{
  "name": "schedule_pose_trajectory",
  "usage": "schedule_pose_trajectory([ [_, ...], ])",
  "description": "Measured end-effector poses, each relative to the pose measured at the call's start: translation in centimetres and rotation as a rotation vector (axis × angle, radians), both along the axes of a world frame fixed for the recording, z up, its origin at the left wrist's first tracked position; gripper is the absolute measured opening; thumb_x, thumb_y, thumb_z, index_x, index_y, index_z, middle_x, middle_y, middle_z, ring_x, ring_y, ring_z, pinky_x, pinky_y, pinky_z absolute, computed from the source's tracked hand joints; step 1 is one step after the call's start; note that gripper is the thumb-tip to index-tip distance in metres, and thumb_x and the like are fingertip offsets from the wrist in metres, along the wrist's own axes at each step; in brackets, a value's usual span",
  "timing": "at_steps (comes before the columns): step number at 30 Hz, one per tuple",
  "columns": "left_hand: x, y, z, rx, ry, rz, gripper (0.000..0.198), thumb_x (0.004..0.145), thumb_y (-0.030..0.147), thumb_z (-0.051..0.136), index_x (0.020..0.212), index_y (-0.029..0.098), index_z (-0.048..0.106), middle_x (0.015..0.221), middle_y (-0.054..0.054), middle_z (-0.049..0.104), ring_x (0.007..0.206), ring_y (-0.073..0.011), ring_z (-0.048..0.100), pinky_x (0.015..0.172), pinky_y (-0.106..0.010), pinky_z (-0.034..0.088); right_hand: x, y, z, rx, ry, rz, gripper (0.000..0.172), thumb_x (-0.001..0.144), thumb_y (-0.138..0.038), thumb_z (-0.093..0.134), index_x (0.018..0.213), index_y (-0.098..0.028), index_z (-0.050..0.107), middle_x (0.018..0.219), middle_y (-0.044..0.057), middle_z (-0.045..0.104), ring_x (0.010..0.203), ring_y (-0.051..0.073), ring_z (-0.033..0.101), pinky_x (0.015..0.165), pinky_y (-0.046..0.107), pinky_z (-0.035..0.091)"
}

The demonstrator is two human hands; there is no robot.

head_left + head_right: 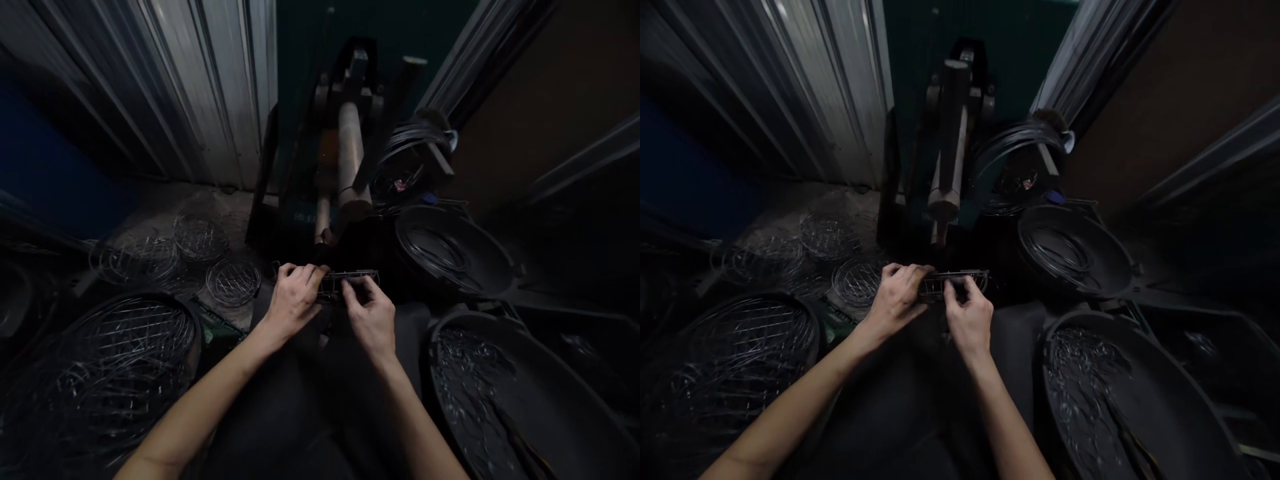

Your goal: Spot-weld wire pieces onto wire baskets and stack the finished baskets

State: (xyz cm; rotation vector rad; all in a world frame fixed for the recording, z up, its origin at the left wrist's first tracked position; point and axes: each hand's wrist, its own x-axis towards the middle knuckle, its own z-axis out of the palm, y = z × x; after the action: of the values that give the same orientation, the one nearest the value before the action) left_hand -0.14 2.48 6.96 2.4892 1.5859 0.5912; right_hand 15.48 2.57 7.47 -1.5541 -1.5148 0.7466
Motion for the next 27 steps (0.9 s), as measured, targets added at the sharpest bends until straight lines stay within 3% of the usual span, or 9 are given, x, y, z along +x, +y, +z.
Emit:
schedule_pose_trajectory([
  [7, -0.8, 1.4, -0.8, -0.007, -0.071, 0.019, 0.057, 0.074, 0.021, 0.059, 0.126, 0.015, 0.038, 0.116, -0.010, 0.057, 0.102, -0.0251, 0.054, 0.090, -0.041, 0.030, -0.8, 1.9, -1.1, 0.136, -0.034, 0.036, 0.023, 0.084, -0.040, 0.054, 0.079, -0.019, 0.060, 0.071, 0.001, 0.064, 0.064, 0.014, 0.058, 0.061, 0.023, 0.043],
  [27, -1.6, 4.5, -1.4, 0.044, -0.103, 0.028, 0.053, 0.075, 0.023, 0.060, 0.123, 0.014, 0.040, 0.116, -0.010, 0.059, 0.100, -0.0237, 0.055, 0.085, -0.037, 0.029, -1.5, 4.7, -1.0, 0.153, -0.013, 0.085, 0.022, 0.085, -0.038, 0.054, 0.081, -0.018, 0.060, 0.076, 0.002, 0.064, 0.068, 0.014, 0.058, 0.066, 0.024, 0.043],
])
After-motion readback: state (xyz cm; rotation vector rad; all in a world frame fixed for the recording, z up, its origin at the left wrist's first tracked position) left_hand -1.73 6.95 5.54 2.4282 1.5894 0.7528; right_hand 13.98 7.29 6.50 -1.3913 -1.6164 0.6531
